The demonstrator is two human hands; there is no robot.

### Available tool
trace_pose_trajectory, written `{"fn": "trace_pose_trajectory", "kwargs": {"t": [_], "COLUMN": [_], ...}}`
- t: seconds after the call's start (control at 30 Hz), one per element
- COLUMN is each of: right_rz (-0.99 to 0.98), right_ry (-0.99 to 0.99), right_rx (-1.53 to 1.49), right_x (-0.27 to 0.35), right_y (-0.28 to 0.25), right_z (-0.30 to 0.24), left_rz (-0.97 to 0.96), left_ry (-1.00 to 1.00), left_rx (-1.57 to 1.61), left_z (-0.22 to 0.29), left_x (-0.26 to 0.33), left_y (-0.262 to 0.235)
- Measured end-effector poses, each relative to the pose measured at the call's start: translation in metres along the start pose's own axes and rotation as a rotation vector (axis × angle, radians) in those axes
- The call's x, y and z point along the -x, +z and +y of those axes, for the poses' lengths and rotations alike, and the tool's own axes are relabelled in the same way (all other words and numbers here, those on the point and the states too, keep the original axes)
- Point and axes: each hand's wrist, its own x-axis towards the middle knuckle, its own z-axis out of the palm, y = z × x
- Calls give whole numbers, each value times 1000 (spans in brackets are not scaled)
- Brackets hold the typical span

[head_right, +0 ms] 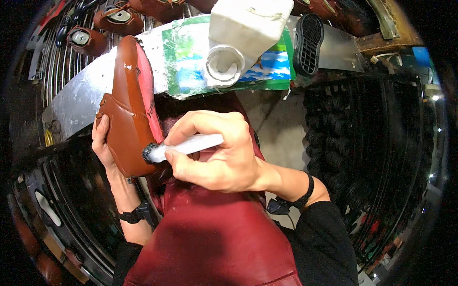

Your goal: The recorder is applying a liquid adhesive or finish to the edges and soles of leather shoes using a small brush before placing them on a drying rack/conveyor.

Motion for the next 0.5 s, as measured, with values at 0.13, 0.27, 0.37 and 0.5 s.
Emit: {"fn": "trace_pose_trajectory", "kwargs": {"t": [0.13, 0.27, 0.37, 0.5], "right_rz": [-111, -198, -261, -357], "right_ry": [-177, -308, -382, -438], "right_rx": [-18, -53, -119, -270], "right_x": [-10, -31, -44, -63], "right_y": [-9, -19, -22, -33], "right_z": [-13, -27, -26, -8], "left_rz": [95, 23, 102, 204], "left_ry": [-179, -152, 110, 251], "left_rx": [322, 531, 19, -256], "left_z": [7, -2, -10, -21], "left_x": [8, 16, 29, 41], "left_y": [21, 22, 37, 58]}}
